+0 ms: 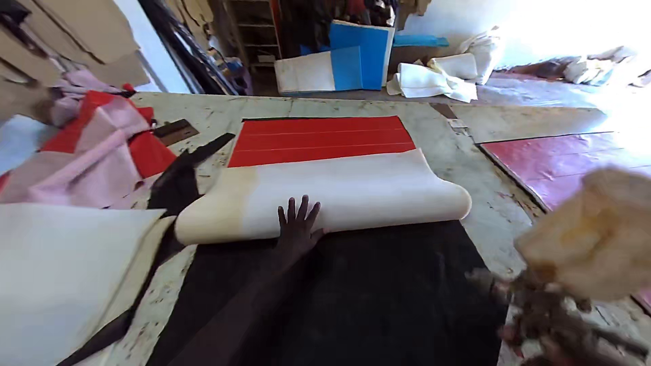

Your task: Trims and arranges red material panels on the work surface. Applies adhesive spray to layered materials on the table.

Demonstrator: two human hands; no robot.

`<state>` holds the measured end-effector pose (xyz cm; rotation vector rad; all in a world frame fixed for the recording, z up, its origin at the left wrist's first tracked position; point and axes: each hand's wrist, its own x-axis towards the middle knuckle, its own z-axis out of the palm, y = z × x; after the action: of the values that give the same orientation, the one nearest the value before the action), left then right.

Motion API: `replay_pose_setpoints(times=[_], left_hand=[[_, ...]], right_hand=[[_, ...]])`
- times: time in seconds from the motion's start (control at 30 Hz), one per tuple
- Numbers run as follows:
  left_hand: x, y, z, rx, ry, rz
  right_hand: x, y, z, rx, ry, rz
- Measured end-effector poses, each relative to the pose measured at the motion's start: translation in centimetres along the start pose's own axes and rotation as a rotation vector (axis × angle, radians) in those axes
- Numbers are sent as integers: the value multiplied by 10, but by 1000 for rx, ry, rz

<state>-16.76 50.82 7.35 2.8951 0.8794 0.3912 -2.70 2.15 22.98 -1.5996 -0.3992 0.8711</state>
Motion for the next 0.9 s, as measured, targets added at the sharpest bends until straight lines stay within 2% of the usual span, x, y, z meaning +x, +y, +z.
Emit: replay_pose_setpoints(times=[0.1, 0.23, 0.37, 0.5, 0.63, 0.9], left_hand=[[-16, -30, 39, 49, 77, -33], [-22, -38, 49, -32, 110, -39], [-23, -37, 39, -132, -25, -68], [-22, -56, 25, -117, -80, -86], [-35, -106, 16, -68, -5, -169], [-64, -242, -22, 39, 103, -440]], right_hand=[[34, -61, 10, -224, -64, -5], [86, -117, 67, -327, -38, -66], [148, -135, 136, -425, 37, -139], [185, -143, 187, -394, -81, -125], [207, -147, 230, -403, -206, -84], [264, -170, 322, -379, -398, -115]])
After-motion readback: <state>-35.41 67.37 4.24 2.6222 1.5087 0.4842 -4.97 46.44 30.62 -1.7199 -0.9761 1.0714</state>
